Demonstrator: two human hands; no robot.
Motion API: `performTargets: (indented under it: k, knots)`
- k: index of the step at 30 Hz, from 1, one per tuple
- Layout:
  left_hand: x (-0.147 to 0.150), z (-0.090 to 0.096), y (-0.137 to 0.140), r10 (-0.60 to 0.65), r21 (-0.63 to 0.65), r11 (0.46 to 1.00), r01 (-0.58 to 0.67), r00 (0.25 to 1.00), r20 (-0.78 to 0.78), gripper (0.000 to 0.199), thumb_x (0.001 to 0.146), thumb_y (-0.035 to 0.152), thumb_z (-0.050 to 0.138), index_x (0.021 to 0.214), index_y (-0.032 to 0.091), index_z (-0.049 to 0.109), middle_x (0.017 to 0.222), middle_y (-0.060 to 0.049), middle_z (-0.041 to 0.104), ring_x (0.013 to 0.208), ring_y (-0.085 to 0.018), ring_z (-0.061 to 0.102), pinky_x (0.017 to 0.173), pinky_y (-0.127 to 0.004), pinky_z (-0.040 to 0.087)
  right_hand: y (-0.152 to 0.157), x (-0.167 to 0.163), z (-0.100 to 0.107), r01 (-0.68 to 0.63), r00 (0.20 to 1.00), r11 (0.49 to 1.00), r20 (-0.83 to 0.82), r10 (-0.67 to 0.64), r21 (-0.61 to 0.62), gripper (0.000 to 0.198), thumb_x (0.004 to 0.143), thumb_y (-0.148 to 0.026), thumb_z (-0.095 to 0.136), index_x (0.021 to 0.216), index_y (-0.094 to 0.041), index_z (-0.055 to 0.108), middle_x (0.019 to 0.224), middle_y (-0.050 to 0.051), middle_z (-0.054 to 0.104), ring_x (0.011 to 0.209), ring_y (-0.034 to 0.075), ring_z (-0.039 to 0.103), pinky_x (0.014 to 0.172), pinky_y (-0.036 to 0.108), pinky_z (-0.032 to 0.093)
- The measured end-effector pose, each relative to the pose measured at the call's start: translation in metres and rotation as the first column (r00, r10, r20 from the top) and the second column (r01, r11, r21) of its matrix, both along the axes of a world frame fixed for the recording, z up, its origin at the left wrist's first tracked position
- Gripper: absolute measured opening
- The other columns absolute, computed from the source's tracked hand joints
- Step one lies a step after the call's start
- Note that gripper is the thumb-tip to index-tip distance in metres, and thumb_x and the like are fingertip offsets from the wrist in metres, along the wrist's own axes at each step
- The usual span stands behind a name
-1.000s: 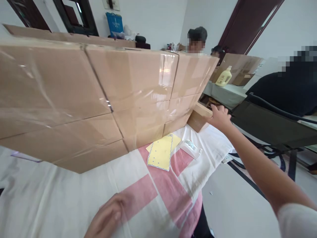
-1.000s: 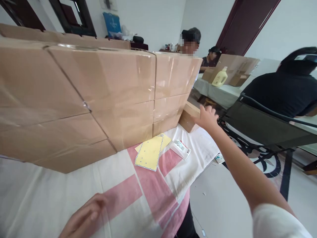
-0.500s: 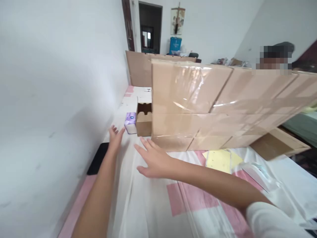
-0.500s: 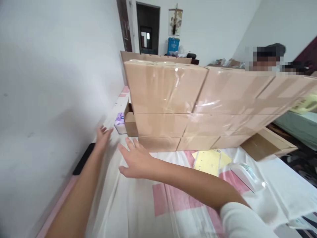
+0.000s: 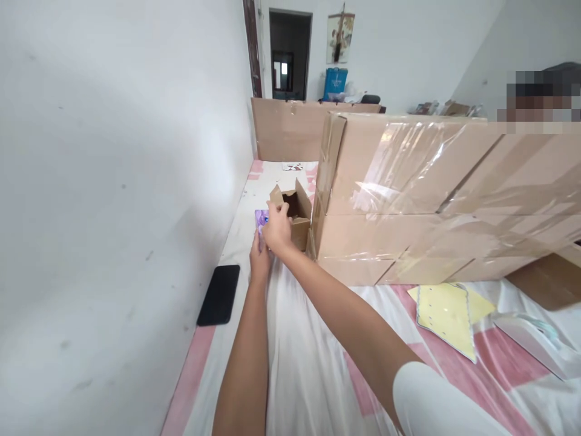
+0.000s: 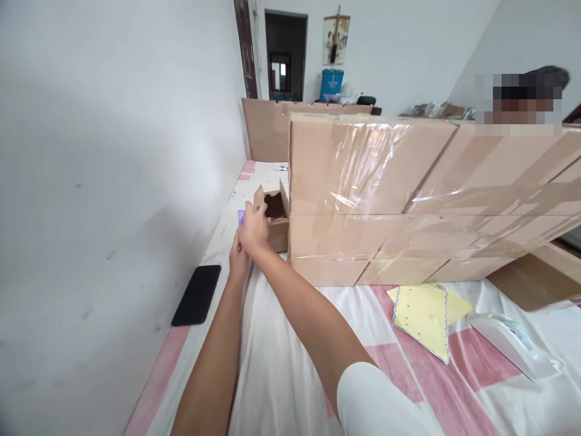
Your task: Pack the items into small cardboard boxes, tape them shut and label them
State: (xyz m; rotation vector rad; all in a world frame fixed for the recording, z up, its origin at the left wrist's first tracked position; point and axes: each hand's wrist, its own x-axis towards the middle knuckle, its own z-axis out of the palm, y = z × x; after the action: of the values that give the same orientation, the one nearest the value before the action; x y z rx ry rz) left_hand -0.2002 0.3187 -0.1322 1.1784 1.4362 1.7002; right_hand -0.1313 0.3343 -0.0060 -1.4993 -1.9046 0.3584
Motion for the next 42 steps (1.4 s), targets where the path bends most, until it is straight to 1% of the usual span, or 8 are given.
performTargets:
  k: [5, 9, 11, 17, 21, 30, 37, 42]
  knots:
    - [-0.036, 0.063, -0.037, 0.091, -0.014, 0.996, -0.093, 0.991, -0.095, 0.058, 0.093, 0.039, 0.053, 0.149, 0.023, 0.051, 0.15, -0.009, 0.057, 0.125, -0.027, 0.064, 0.085, -0.039, 0.064, -0.019, 0.011, 0.027, -0.16, 0.964, 0.98, -0.195, 0.181, 0.119, 0.065, 0.084, -0.001, 0.049, 0.144, -0.025, 0.05, 0.13, 0.01, 0.046, 0.107, 0.022, 0.062, 0.098, 0.037, 0.05]
    - [-0.064, 0.129, -0.126, 0.167, 0.039, 0.986, -0.163, 0.951, -0.258, 0.052, 0.087, 0.034, 0.057, 0.139, 0.025, 0.062, 0.136, -0.008, 0.068, 0.113, -0.027, 0.068, 0.078, -0.036, 0.063, -0.055, 0.023, 0.059, -0.347, 0.829, 0.899, -0.36, 0.428, 0.269, 0.066, 0.079, 0.002, 0.048, 0.14, -0.023, 0.053, 0.119, 0.006, 0.05, 0.093, 0.017, 0.061, 0.094, 0.032, 0.052]
    - [-0.065, 0.142, -0.181, 0.271, 0.077, 0.959, -0.271, 0.812, -0.517, 0.047, 0.087, 0.037, 0.061, 0.134, 0.034, 0.065, 0.119, -0.003, 0.075, 0.1, -0.024, 0.071, 0.087, -0.04, 0.059, -0.082, 0.038, 0.068, -0.446, 0.74, 0.831, -0.384, 0.551, 0.333, 0.066, 0.078, 0.003, 0.049, 0.139, -0.022, 0.053, 0.114, 0.005, 0.052, 0.085, 0.015, 0.059, 0.089, 0.03, 0.053]
    - [0.014, 0.096, -0.31, 0.479, 0.464, 0.872, -0.157, 0.084, -0.874, 0.05, 0.09, 0.057, 0.063, 0.132, 0.029, 0.065, 0.121, -0.013, 0.068, 0.106, -0.034, 0.062, 0.093, -0.051, 0.048, -0.174, 0.143, 0.051, -0.735, 0.525, 0.588, -0.265, 0.809, 0.338, 0.068, 0.081, 0.001, 0.05, 0.143, -0.028, 0.052, 0.11, 0.004, 0.057, 0.082, 0.014, 0.058, 0.08, 0.028, 0.054]
    - [0.113, 0.054, -0.347, 0.285, 0.3, 0.952, 0.067, 0.165, -0.944, 0.059, 0.081, 0.067, 0.07, 0.122, 0.025, 0.068, 0.118, -0.014, 0.064, 0.104, -0.031, 0.061, 0.09, -0.044, 0.049, -0.223, 0.249, 0.032, -0.875, 0.407, 0.432, -0.151, 0.901, 0.219, 0.068, 0.091, -0.002, 0.045, 0.153, -0.029, 0.044, 0.121, 0.007, 0.062, 0.114, 0.019, 0.06, 0.1, 0.038, 0.051]
    - [0.237, 0.072, -0.348, -0.385, -0.284, 0.895, 0.344, 0.273, -0.882, 0.069, 0.073, 0.048, 0.084, 0.134, 0.026, 0.059, 0.131, -0.012, 0.067, 0.118, -0.036, 0.056, 0.097, -0.051, 0.046, -0.29, 0.445, 0.014, -0.584, 0.799, 0.804, -0.096, 0.594, 0.113, 0.072, 0.104, -0.023, 0.041, 0.165, -0.04, 0.005, 0.164, 0.007, 0.038, 0.154, 0.024, 0.033, 0.123, 0.056, 0.031]
    - [0.234, 0.115, -0.343, -0.447, -0.339, 0.864, 0.373, 0.256, -0.857, 0.076, 0.065, 0.05, 0.089, 0.133, 0.029, 0.061, 0.125, -0.008, 0.071, 0.111, -0.032, 0.061, 0.095, -0.046, 0.049, -0.307, 0.484, 0.0, -0.451, 0.862, 0.883, -0.191, 0.469, 0.132, 0.077, 0.103, -0.03, 0.049, 0.164, -0.04, 0.005, 0.167, 0.006, 0.033, 0.157, 0.025, 0.026, 0.126, 0.058, 0.024]
    - [0.225, 0.157, -0.349, -0.507, -0.291, 0.851, 0.438, 0.539, -0.672, 0.076, 0.074, 0.059, 0.08, 0.139, 0.029, 0.056, 0.128, -0.01, 0.066, 0.114, -0.03, 0.064, 0.094, -0.041, 0.053, -0.314, 0.476, 0.002, -0.351, 0.885, 0.91, -0.241, 0.4, 0.221, 0.066, 0.101, -0.029, 0.053, 0.161, -0.038, 0.027, 0.162, 0.008, 0.04, 0.15, 0.028, 0.04, 0.121, 0.057, 0.037]
